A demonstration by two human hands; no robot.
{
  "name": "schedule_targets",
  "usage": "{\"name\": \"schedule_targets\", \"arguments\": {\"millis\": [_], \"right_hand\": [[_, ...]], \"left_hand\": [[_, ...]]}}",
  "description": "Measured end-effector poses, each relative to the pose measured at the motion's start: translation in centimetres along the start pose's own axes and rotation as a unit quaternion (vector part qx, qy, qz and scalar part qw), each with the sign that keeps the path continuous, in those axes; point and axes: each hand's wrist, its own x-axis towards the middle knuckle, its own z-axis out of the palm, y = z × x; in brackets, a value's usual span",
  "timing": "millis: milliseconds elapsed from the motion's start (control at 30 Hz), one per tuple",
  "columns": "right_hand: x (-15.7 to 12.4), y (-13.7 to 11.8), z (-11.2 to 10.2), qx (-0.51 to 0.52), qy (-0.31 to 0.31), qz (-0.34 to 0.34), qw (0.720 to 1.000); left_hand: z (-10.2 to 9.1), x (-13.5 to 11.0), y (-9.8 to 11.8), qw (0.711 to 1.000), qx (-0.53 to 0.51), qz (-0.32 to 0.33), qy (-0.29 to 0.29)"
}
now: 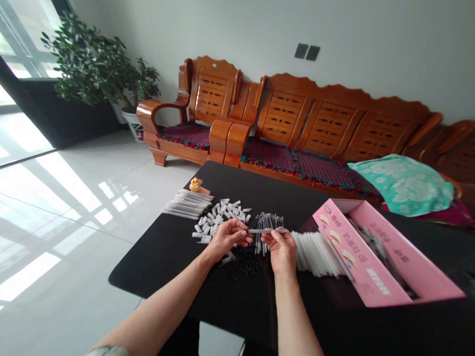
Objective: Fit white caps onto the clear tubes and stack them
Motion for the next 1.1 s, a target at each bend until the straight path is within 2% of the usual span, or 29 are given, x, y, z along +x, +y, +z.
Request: {"name": "schedule_targets", "arguments": {"millis": [467,767,1100], "right_hand": [[-0.16,-0.06,0.09,0.000,-0.003,0.005,1.000],[-0.25,-0.01,0.15,-0.011,-0.012,0.002,1.000],[-0.07,0.16,-0.11,-0.014,-0.011,0.001,1.000]], "left_hand": [[0.15,0.17,0.39,0.997,0.063,0.024,0.039],[-0.57,0.25,0.06,0.971,0.226,0.039,0.065],[-0.30,0.32,0.08,0.980,0.183,0.043,0.062]]}}
